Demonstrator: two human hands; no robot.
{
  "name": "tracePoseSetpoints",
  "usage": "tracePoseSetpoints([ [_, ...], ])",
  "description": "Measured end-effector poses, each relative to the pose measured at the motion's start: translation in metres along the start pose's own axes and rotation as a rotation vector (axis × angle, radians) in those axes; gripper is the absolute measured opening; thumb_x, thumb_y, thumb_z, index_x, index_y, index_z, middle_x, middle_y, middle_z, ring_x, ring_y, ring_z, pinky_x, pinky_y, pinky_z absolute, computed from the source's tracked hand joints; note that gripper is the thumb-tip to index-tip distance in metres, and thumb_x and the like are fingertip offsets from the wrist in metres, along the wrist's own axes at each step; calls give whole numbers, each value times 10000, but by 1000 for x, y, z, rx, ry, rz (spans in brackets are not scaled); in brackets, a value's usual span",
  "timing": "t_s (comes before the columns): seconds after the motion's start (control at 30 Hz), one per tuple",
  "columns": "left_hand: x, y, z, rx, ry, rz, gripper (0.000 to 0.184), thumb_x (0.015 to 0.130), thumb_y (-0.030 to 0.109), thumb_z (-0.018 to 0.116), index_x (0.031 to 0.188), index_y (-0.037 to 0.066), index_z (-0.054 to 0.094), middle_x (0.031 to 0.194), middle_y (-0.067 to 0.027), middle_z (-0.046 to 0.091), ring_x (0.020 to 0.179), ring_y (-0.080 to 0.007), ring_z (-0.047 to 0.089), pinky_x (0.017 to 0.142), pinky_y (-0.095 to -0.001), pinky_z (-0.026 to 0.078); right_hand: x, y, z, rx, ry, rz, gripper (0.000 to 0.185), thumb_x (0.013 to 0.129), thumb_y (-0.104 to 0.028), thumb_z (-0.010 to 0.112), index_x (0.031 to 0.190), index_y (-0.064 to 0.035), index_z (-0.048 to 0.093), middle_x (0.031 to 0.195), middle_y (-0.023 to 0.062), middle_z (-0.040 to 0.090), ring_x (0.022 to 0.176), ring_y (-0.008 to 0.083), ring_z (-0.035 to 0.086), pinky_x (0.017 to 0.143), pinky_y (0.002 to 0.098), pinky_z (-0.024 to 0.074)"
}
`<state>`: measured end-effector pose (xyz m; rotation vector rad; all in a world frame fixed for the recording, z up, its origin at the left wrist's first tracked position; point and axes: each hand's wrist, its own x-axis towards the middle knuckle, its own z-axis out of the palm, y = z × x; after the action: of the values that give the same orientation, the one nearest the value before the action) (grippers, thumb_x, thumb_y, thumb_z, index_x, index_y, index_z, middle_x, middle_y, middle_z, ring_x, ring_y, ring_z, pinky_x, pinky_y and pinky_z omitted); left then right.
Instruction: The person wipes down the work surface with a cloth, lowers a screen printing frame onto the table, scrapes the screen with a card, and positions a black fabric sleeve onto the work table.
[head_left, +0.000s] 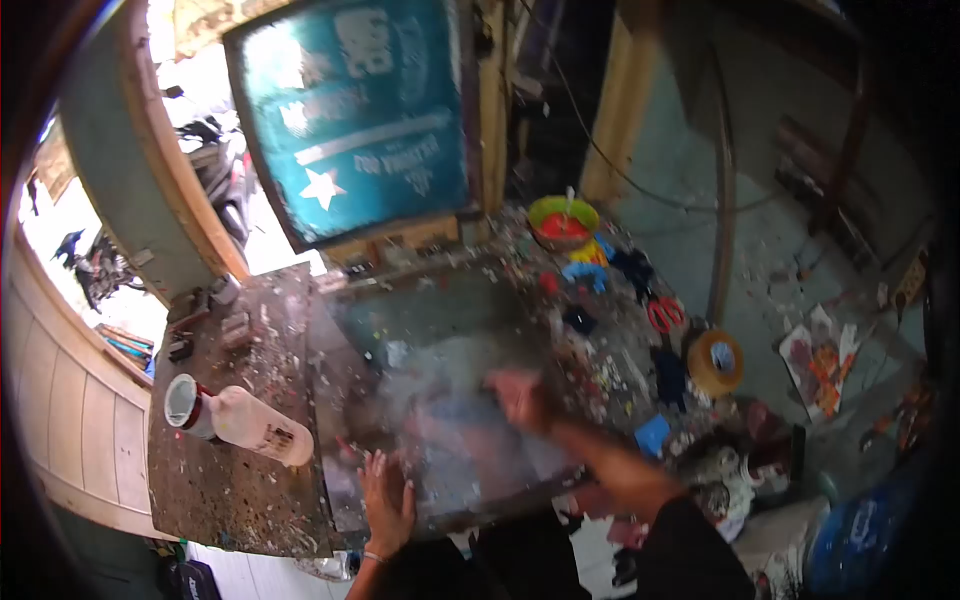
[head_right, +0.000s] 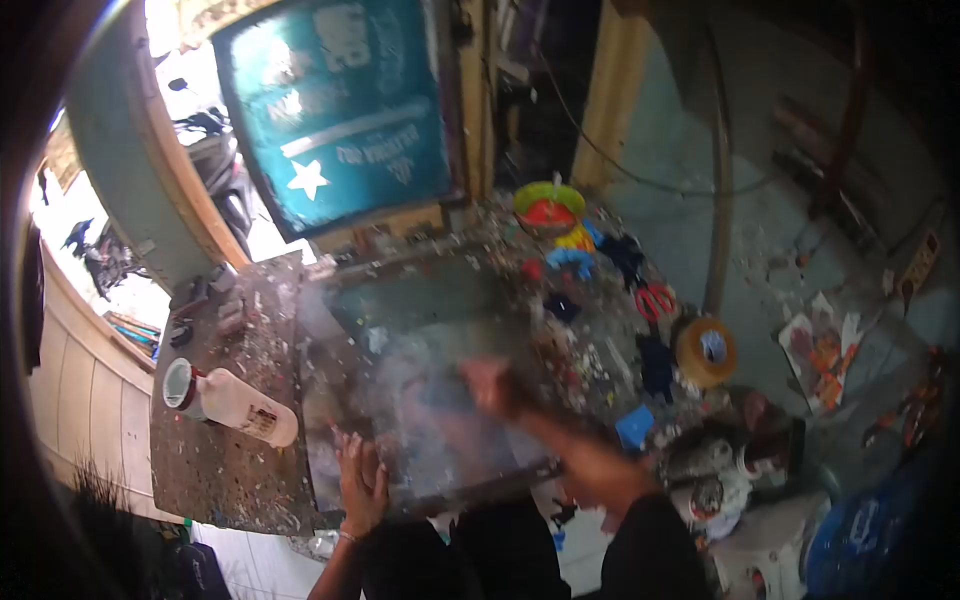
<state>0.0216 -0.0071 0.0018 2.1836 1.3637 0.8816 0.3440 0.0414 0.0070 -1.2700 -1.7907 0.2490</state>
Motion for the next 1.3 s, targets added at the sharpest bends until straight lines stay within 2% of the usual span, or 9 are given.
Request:
tracePoseSetpoints([
  [0.07,-1,-3,3,-34,10,-3,609,870,164,602,1401,-37,382,1445,-235,409,1423,-388,269,1172,-513,121,35,20,-62,-150,83,267,236,860,-76,555,1065,-41,666,938,179,670,827,325,656,739,406,519],
  [0.1,-4,-6,5,-44,-18,-2,609,870,164,602,1401,-37,382,1445,-235,409,1423,-388,269,1172,-513,121,43,58,-83,-366,199,91,232,855,-76,564,1061,-50,669,910,173,656,832,334,646,764,419,508],
  [0.27,-5,-10,10,53,-39,25,602,856,135,613,1396,-21,396,1476,-218,381,1424,-397,261,1170,-522,116,92,103,-182,-535,254,227,206,832,-78,603,1020,-19,663,1035,208,627,980,384,609,861,445,486],
  [0.57,-7,-13,14,113,-10,28,643,807,211,688,1344,-22,422,1474,-268,347,1403,-446,271,1141,-572,178,111,116,-135,-541,82,99,236,833,-119,618,1030,3,662,1040,219,647,993,397,610,868,461,483],
  [0.8,-11,-22,19,173,-29,9,623,828,292,688,1321,2,441,1471,-250,363,1408,-431,273,1145,-566,185,328,-12,-148,-474,307,-258,352,837,-135,604,1156,12,587,1107,236,611,1037,408,584,908,455,467],
  [0.9,-11,6,5,315,-146,-158,745,902,350,575,1495,55,233,1574,-167,203,1460,-350,161,1198,-460,128,436,-59,-159,-641,320,-365,508,823,-185,617,1274,17,500,1244,247,546,1171,411,510,1001,465,416],
  [0.97,-11,8,-2,270,67,91,774,871,342,599,1483,24,247,1558,-189,227,1453,-351,184,1190,-474,153,501,-82,-157,-750,298,-282,619,821,-239,626,1353,17,441,1362,236,481,1280,401,436,1073,433,370],
  [1.23,-13,2,9,274,-123,-173,810,857,426,597,1479,22,272,1568,-159,227,1475,-345,111,1193,-540,84,655,-149,-119,-1007,247,22,1009,803,-634,622,1511,-50,204,1531,212,291,1393,392,318,1150,441,276],
  [1.3,-7,7,7,195,-91,-169,787,844,317,614,1483,36,251,1570,-168,203,1466,-358,135,1162,-531,162,674,-138,-115,-991,219,27,1033,783,-658,626,1511,-55,208,1527,219,294,1393,399,314,1145,447,282],
])
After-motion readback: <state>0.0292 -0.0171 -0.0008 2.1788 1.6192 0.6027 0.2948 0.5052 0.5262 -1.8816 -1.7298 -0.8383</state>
